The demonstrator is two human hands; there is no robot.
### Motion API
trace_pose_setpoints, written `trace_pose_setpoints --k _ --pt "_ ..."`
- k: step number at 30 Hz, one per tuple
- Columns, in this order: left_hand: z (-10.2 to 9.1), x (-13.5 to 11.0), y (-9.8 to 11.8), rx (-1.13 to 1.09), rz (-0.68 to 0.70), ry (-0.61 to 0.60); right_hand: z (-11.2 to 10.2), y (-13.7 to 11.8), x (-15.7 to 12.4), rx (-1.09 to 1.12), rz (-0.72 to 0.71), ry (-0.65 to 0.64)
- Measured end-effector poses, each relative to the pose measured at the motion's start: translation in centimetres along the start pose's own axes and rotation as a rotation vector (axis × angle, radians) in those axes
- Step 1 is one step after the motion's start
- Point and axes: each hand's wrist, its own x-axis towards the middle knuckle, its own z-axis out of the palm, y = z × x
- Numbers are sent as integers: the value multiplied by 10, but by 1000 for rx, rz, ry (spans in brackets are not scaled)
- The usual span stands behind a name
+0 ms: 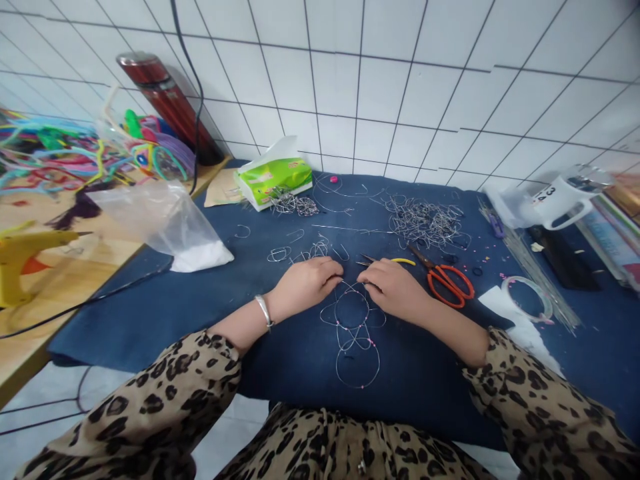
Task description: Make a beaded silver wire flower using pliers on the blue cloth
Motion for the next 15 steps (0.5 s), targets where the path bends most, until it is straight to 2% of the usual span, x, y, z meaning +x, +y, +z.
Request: trace_pose_setpoints --k 6,11,15 --pt "-11 -4 2 -46 25 -23 5 4 1 -93 12 -36" --pt "-4 -7 14 -21 75 -85 8 1 7 -91 5 -32" --pt "2 -8 18 30 65 -85 11 2 10 -110 -49 -70"
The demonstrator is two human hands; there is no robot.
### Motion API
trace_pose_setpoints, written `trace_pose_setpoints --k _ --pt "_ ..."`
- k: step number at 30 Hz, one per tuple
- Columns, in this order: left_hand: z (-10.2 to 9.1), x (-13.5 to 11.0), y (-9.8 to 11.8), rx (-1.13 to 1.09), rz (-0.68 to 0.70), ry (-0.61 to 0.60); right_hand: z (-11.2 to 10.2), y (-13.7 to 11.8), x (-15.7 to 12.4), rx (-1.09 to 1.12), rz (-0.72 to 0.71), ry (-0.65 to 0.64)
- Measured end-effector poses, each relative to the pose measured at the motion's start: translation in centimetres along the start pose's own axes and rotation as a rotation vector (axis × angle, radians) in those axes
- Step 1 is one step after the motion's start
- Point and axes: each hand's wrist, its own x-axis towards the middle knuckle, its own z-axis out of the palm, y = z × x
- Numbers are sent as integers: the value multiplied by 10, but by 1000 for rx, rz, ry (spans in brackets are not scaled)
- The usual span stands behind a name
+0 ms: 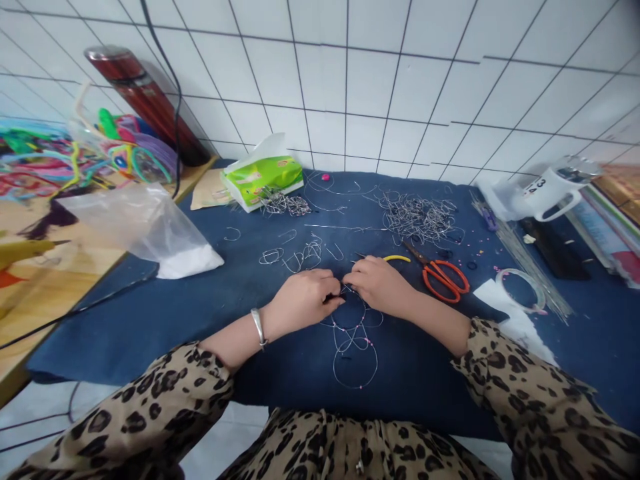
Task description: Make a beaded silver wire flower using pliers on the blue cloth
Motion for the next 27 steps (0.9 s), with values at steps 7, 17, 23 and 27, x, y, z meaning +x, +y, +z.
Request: trace_pose_setpoints --k 7,17,23,27 --pt "3 0 2 27 -58 -19 1 3 1 -65 -79 -38" --pt "4 1 7 81 -70 -27 -3 6 -1 -77 -122 -62" --pt "4 3 11 135 -59 -50 -3 6 -2 -77 -134 -59" --pt "3 3 12 148 -63 -60 -2 5 -2 -99 -130 -57"
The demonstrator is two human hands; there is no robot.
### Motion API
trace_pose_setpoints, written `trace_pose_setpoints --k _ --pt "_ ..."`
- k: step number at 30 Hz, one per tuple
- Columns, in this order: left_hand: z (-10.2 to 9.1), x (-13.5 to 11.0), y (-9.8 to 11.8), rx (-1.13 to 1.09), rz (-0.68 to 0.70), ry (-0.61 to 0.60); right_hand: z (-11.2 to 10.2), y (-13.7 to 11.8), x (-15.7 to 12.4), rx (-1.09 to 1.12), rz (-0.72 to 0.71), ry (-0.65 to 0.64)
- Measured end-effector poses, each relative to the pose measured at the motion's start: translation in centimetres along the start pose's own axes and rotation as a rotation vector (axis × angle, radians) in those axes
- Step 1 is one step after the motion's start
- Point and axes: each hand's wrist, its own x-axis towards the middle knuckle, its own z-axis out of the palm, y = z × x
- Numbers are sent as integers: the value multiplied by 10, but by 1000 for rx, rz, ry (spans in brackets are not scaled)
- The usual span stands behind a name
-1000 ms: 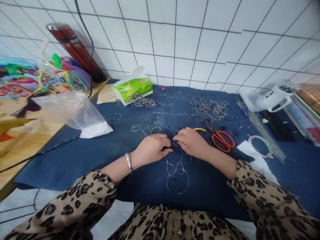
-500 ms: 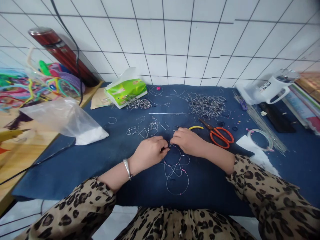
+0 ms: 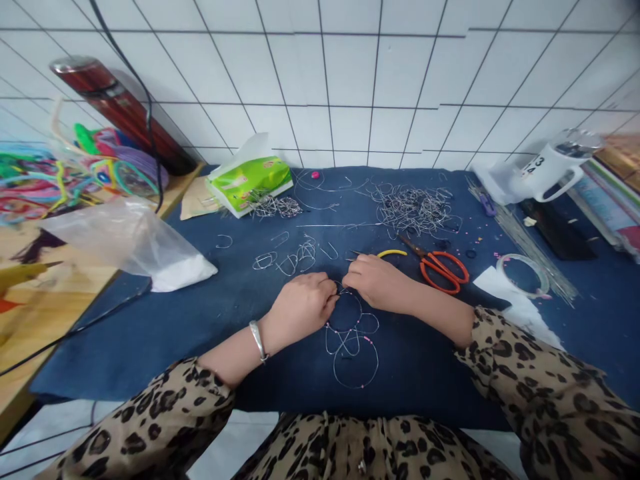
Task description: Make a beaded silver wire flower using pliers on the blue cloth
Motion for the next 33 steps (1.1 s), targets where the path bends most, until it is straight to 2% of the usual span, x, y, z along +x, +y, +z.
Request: trace_pose_setpoints --k 22,28,33 --pt "2 3 9 83 -9 -15 -9 -8 -3 -101 44 -31" --pt "3 3 9 93 -18 -5 -11 -9 -11 -67 84 -62" --pt "2 4 7 60 -15 -6 -13 -5 -13 10 102 -38"
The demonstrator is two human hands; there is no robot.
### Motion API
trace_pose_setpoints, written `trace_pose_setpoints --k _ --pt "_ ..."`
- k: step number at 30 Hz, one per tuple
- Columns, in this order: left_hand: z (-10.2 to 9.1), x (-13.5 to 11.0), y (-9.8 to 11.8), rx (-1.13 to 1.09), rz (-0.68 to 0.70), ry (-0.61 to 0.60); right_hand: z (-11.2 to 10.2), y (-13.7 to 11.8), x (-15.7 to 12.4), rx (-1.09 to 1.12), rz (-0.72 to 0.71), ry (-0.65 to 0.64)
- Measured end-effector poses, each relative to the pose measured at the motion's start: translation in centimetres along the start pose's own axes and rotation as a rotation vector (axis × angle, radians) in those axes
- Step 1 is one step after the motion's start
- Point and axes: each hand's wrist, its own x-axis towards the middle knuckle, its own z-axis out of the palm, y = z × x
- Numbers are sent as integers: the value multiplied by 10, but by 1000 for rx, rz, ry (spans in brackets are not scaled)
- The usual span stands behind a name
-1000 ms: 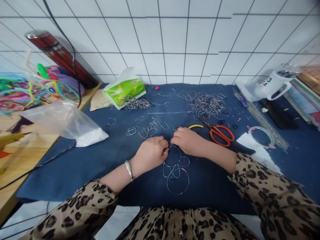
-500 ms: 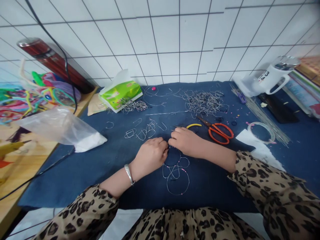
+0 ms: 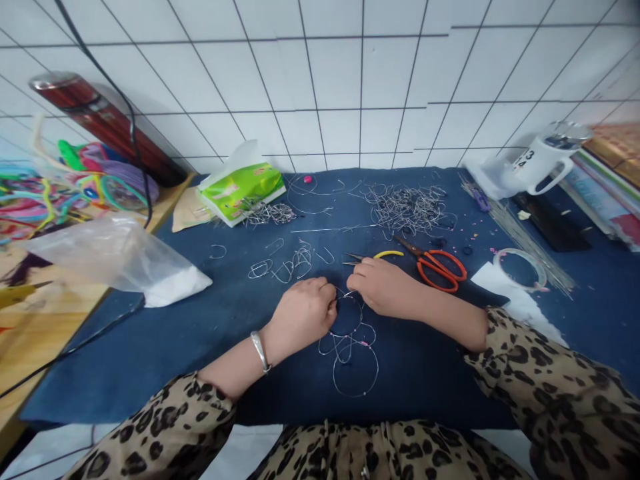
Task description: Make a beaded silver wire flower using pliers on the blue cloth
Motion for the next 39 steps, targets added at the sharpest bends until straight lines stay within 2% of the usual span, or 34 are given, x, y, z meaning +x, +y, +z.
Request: trace_pose_setpoints --k 8,15,20,25,32,39 --pt "-1 -1 -3 -15 3 8 3 3 2 54 -58 -11" --pt "0 1 -7 -3 -3 37 3 6 1 128 -51 -20" --pt "1 1 -11 -17 -10 54 -1 5 2 156 -15 19" --pt "0 2 -13 -26 -12 34 0 4 8 120 -18 53" --pt "-1 3 -12 -2 8 44 10 6 17 67 -34 24" --pt "0 4 -12 18 19 54 8 4 20 29 -22 21"
